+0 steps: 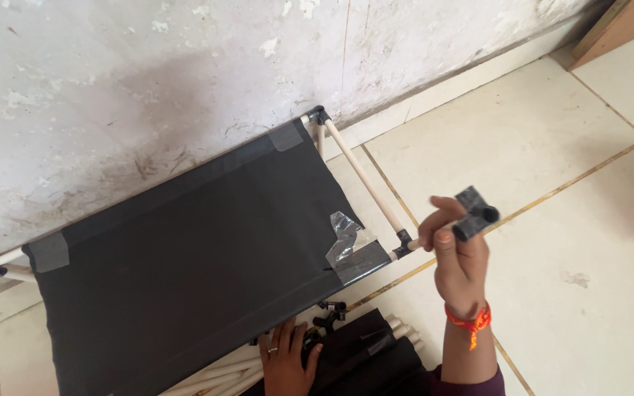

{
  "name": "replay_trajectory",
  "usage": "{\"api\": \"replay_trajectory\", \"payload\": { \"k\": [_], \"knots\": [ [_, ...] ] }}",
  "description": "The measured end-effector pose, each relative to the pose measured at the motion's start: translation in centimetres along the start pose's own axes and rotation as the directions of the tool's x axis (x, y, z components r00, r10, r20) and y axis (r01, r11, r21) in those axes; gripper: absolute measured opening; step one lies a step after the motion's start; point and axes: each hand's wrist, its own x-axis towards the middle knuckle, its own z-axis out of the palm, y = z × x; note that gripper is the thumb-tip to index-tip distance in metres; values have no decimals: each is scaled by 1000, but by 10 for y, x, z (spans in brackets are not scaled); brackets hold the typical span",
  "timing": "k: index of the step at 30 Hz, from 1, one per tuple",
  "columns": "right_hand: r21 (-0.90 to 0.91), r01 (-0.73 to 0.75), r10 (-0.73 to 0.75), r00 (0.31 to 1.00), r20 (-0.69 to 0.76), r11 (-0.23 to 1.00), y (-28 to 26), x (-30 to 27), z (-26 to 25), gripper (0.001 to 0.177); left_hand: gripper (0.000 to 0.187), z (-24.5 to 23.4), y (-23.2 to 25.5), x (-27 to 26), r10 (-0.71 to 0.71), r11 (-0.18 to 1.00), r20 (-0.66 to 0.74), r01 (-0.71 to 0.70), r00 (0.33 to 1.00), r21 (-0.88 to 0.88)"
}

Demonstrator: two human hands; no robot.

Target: The person assembles a small frame structure using white PVC pipes and black connectors. They connect the pipes to form a rectangular frame and attach a black fabric sheet to the frame using tape.

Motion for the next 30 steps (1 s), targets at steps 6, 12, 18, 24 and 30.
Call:
{"api": "replay_trajectory", "payload": {
  "k": [6, 12, 18, 24, 30],
  "knots": [
    [132, 41, -32, 997, -72, 990, 31, -4, 15, 42, 58, -5, 4, -1, -46, 999, 59, 46, 997, -13],
    [312, 79, -54, 995, -88, 947, 44, -9, 20, 43, 59, -4, 3, -2, 15, 999, -11, -15, 1000, -38],
    [401, -4, -9, 1000, 30, 916, 48, -3, 9, 46, 55, -3, 2, -2, 26, 997, -89, -32, 996, -70],
    [264, 82, -52, 992, -119, 961, 47, -5, 24, 48, 54, -8, 6, -5, 30, 995, -139, -43, 990, -88],
    [107, 79, -53, 973, -223, 991, 41, -8, 37, 50, 50, -13, 7, -9, 57, 987, -209, -87, 976, -137]
  ]
}}
